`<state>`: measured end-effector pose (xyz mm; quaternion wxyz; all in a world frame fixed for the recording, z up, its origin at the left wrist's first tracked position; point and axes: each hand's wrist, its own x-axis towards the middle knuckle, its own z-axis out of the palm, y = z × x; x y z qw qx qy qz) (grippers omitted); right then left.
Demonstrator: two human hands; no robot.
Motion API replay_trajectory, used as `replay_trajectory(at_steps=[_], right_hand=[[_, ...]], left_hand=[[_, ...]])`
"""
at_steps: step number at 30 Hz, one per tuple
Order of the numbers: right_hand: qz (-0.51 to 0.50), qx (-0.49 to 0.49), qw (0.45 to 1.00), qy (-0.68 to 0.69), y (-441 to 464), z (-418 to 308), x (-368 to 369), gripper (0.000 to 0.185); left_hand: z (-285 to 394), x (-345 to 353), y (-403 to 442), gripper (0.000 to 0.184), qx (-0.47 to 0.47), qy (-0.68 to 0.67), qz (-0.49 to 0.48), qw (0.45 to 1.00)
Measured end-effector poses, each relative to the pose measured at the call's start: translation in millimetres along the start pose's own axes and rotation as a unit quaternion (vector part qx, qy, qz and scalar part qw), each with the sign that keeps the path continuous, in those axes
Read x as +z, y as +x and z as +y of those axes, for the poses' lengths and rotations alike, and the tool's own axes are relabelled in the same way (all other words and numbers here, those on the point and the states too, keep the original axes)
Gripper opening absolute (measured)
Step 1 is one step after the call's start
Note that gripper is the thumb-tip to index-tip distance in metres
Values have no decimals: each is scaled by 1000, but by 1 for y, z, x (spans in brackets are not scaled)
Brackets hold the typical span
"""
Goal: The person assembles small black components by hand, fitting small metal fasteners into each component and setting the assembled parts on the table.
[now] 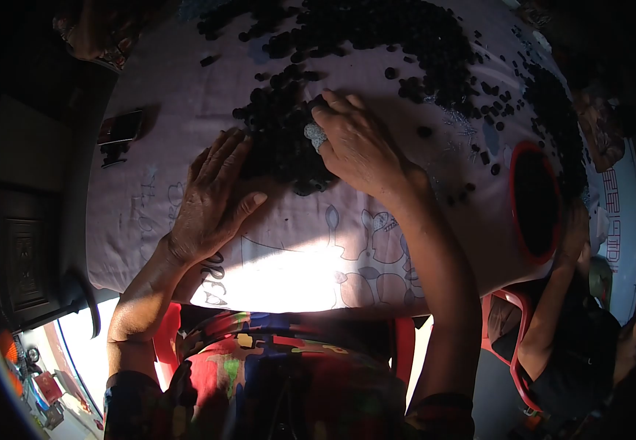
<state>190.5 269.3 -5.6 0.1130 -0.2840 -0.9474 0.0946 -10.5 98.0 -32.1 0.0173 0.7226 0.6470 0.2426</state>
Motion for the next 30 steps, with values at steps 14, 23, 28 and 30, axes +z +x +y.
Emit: replay_trajectory(at_steps=[14,23,28,30], right_hand=[[29,-42,999,14,42,-4,16,49],[119,-58,991,28,-18,-11,6,46],[30,-36,999,-2,-42,-44,19,57],[40,-58,997,9,-47,-50,19,58]], left_hand=[[-1,3,-3,76,-15,-7,0,1000],[7,0,-11,77,-15,-36,6,999],[20,4,-14,80,19,-3,6,1000],[26,3,-17,81,21,7,-2,1000]])
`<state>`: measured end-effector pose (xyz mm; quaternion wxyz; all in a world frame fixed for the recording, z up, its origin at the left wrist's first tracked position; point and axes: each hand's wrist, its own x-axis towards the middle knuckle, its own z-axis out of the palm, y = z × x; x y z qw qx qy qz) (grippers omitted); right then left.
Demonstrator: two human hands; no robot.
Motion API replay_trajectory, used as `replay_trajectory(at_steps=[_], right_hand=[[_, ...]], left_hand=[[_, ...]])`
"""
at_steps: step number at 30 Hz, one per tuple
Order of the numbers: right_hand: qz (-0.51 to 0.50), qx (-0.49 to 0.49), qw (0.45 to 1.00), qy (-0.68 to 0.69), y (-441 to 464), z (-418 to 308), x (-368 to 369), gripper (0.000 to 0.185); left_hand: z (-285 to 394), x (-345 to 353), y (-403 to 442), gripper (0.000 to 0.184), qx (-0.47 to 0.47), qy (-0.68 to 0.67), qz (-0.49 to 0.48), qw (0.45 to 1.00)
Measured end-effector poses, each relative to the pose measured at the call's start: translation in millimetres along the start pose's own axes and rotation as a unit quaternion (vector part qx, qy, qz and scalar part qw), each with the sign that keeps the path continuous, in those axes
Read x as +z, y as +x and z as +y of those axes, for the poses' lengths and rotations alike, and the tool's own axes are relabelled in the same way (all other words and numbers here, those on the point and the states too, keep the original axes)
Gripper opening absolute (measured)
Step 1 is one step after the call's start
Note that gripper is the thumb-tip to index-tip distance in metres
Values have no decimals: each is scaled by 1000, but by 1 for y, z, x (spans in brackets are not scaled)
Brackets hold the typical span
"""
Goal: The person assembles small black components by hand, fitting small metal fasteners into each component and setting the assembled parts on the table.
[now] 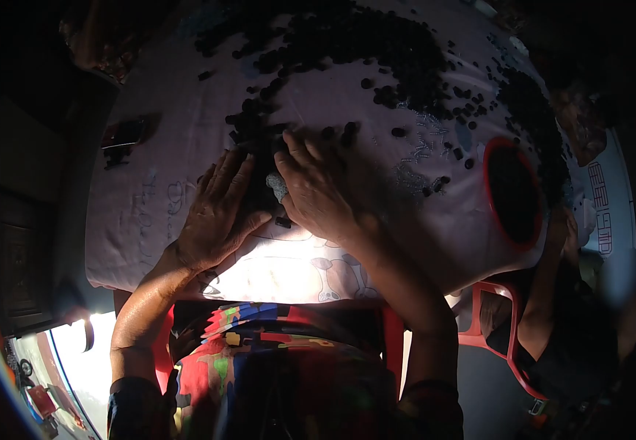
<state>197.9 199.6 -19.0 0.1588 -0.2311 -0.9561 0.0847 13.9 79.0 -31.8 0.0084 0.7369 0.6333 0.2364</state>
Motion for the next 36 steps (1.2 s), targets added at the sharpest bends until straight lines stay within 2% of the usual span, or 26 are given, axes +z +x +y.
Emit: replay_trajectory(at_steps=[4,9,11,14,17,20,23,24,27,32,36], right_hand=[[14,-10,998,56,-10,10,-7,49],[104,136,985,29,-43,60,-32,47],[56,163,985,26,-62,67,-43,45],[23,136,988,72,-85,58,-52,43],[78,132,986,69,-101,49,-45,42],[78,85,993,-22,-106,37,-44,38],[105,104,989,18,-112,30,-54,35],[155,101,982,37,-113,27,-52,34],[87,107,990,24,-120,22,-51,40],[113,104,987,46,-115,16,-59,37],[43,133,990,6,-113,7,-62,36]], left_hand=[[4,0,-4,82,7,3,-17,1000],[14,-7,-10,85,-4,-12,-37,999],[17,-8,-10,86,0,-3,-50,999],[16,-4,-10,87,18,-11,-51,998],[18,-3,-12,84,30,-21,-44,998],[21,-10,-15,81,44,-28,-41,998],[24,-21,-24,80,38,-34,-66,997],[23,-24,-27,80,33,-33,-76,996],[25,-13,-29,76,47,-11,-54,997],[34,-10,-25,69,31,-58,-32,997],[36,-7,-28,65,46,-61,-27,997]])
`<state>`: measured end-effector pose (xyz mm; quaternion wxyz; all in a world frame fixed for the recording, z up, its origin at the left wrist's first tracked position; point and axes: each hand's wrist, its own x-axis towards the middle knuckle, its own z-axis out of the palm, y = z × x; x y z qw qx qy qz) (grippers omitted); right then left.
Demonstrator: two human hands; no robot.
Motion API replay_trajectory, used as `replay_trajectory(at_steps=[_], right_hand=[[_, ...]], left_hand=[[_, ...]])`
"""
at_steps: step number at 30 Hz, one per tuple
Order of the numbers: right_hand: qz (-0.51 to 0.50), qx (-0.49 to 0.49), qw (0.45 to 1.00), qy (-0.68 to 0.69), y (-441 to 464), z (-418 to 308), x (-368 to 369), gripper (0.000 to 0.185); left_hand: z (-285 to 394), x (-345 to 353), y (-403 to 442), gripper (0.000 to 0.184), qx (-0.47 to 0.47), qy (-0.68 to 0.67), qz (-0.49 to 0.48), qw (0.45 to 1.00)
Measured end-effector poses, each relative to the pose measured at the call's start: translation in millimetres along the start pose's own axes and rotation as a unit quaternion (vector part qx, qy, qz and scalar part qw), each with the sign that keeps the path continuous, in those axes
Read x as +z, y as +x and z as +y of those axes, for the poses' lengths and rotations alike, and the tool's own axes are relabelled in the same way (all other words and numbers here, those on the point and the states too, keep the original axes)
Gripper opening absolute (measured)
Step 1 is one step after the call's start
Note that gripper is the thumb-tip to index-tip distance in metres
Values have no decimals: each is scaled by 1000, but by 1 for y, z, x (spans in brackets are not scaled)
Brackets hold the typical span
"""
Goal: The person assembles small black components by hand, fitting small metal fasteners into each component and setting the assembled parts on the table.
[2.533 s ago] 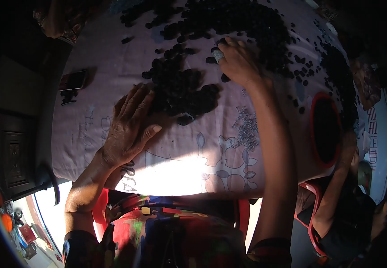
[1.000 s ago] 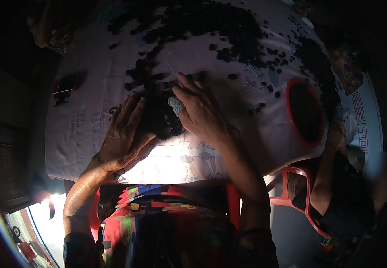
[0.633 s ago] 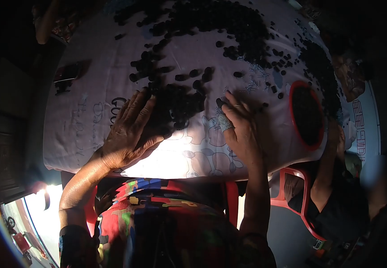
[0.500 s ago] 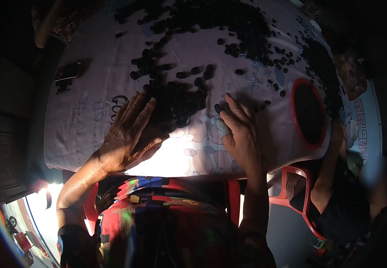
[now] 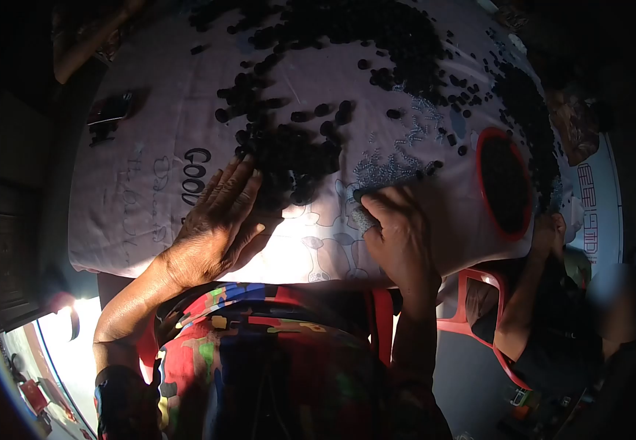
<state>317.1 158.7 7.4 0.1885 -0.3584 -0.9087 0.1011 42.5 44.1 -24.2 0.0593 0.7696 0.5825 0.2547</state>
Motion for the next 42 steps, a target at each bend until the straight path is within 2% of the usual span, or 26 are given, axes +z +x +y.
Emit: replay_trajectory(at_steps=[7,14,17,20,21,22,25,28,33,36,39,40,42], right_hand=[[-29,12,1000,-6,6,-13,-2,36],[-61,15,997,-53,10,-26,5,33],[-49,10,999,-3,17,-31,9,33],[-18,-49,997,56,29,-35,26,33],[-9,-49,997,64,30,-36,28,33],[1,-49,996,71,32,-37,30,32],[22,-14,990,137,28,-38,33,27],[-1,58,969,240,12,-29,52,29],[-2,54,958,282,10,-23,55,32],[-6,50,953,299,10,-22,54,32],[5,44,948,316,8,-22,56,31],[10,42,946,320,8,-21,56,31],[7,40,947,318,6,-17,55,29]], left_hand=[[7,-15,-3,54,-15,17,-7,1000],[22,-4,-4,51,0,-38,8,999],[24,-2,-1,54,-16,-61,5,998],[25,0,4,48,-44,-98,37,994],[24,-1,6,46,-56,-112,47,991],[22,-1,6,45,-48,-64,90,993],[21,-12,-1,42,-125,-53,88,987],[12,6,-7,43,-73,-37,91,993],[13,6,-2,43,-38,-68,78,994],[7,13,0,39,-40,-93,113,988],[17,15,11,35,-14,-44,78,996],[21,21,15,29,-6,-5,102,995],[19,23,20,26,-25,-40,109,993]])
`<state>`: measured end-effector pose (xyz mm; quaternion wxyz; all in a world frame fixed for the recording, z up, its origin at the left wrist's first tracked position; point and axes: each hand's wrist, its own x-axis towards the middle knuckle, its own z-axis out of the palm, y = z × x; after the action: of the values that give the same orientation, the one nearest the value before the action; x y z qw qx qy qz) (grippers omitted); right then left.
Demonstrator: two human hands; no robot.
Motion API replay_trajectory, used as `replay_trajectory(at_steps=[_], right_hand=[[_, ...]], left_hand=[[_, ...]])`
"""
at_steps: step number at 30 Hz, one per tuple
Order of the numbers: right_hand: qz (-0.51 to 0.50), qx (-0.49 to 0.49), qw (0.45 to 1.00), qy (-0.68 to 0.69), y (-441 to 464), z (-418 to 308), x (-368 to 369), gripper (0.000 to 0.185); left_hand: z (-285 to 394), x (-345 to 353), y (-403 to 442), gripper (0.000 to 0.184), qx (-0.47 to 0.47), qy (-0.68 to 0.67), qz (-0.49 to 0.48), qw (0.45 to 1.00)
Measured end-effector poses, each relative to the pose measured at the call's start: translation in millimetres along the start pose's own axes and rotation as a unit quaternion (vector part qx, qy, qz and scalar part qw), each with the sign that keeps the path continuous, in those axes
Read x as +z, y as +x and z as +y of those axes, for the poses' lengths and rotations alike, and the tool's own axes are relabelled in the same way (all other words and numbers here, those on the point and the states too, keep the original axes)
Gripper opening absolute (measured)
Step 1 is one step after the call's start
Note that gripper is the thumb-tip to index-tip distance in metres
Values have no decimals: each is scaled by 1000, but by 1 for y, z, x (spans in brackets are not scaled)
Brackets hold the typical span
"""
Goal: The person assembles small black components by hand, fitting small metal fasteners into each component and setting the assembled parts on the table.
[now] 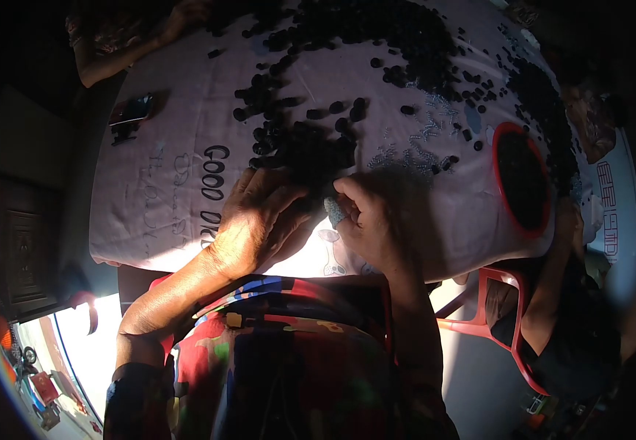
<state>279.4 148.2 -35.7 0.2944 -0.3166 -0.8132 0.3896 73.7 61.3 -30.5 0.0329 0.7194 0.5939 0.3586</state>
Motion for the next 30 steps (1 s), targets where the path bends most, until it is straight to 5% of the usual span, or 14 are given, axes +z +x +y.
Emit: replay_trajectory(at_steps=[30], right_hand=[[-6,-51,999,-14,9,-2,3,21]], left_hand=[[-15,3,0,13,-14,-118,29,992]])
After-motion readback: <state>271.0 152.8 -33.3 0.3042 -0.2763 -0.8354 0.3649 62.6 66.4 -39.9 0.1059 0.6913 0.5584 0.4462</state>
